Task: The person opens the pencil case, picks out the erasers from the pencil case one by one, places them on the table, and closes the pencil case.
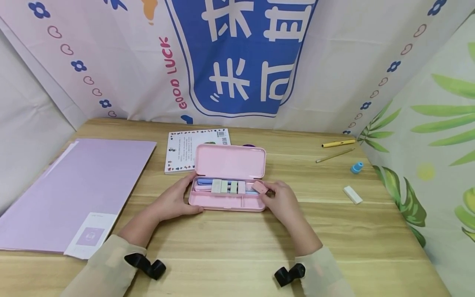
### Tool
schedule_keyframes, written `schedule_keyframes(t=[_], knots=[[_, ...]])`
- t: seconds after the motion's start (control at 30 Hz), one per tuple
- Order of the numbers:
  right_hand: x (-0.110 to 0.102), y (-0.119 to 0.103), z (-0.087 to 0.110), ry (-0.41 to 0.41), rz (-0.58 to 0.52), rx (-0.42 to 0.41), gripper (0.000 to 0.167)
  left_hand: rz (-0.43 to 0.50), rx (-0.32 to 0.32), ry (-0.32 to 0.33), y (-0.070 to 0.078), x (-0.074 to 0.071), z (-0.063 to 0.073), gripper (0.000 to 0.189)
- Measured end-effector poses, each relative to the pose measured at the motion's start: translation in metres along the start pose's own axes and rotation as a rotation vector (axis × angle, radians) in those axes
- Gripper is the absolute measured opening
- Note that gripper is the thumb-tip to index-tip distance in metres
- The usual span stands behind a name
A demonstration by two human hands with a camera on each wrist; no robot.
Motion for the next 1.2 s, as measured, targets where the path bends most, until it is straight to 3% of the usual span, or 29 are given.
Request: schedule_keyframes(t=[0.2,0.4,0.5,0.6,0.77,1.03,1.2], knots=[[-0.016,0.014,0.007,0.079,-0.015,0.013,0.040,0.015,0.011,-0.001,0.000,0.001,-0.001,0.119],[-0.059,0.062,0.031,0.208,-0.013,0.079,0.042,0.023,0.021,0.004,0.000,-0.001,-0.003,0.120],[-0.084,0.093,0.048,0.259,0.013,0.138,0.044,0.019,0.009,0.003,-0.001,-0.002,-0.003,0.120],[-0.102,0.126,0.068,0.276,0.023,0.250,0.049,0.019,0.002,0.000,-0.001,-0.003,-0.002,0.120],[-0.117,0.164,0.093,0.252,0.054,0.418,0.056,0.026,-0.008,-0.004,-0.001,-0.003,-0.001,0.120],[-0.112,0.173,0.094,0.162,0.096,0.428,0.059,0.011,0.005,0.006,-0.002,-0.003,-0.001,0.119],[-0.110,0.170,0.094,0.163,0.102,0.402,0.057,0.016,0.006,0.006,-0.002,-0.003,-0.001,0.119]])
Point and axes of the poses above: each hand's wrist, its own z-axis away from the middle knuckle, its own x-axis out of the palm, y = z × x, the point moved 10 cm from there along -z, towards the middle knuckle, and after that the axes turned 10 degrees about -x, right-handed, at the moved point
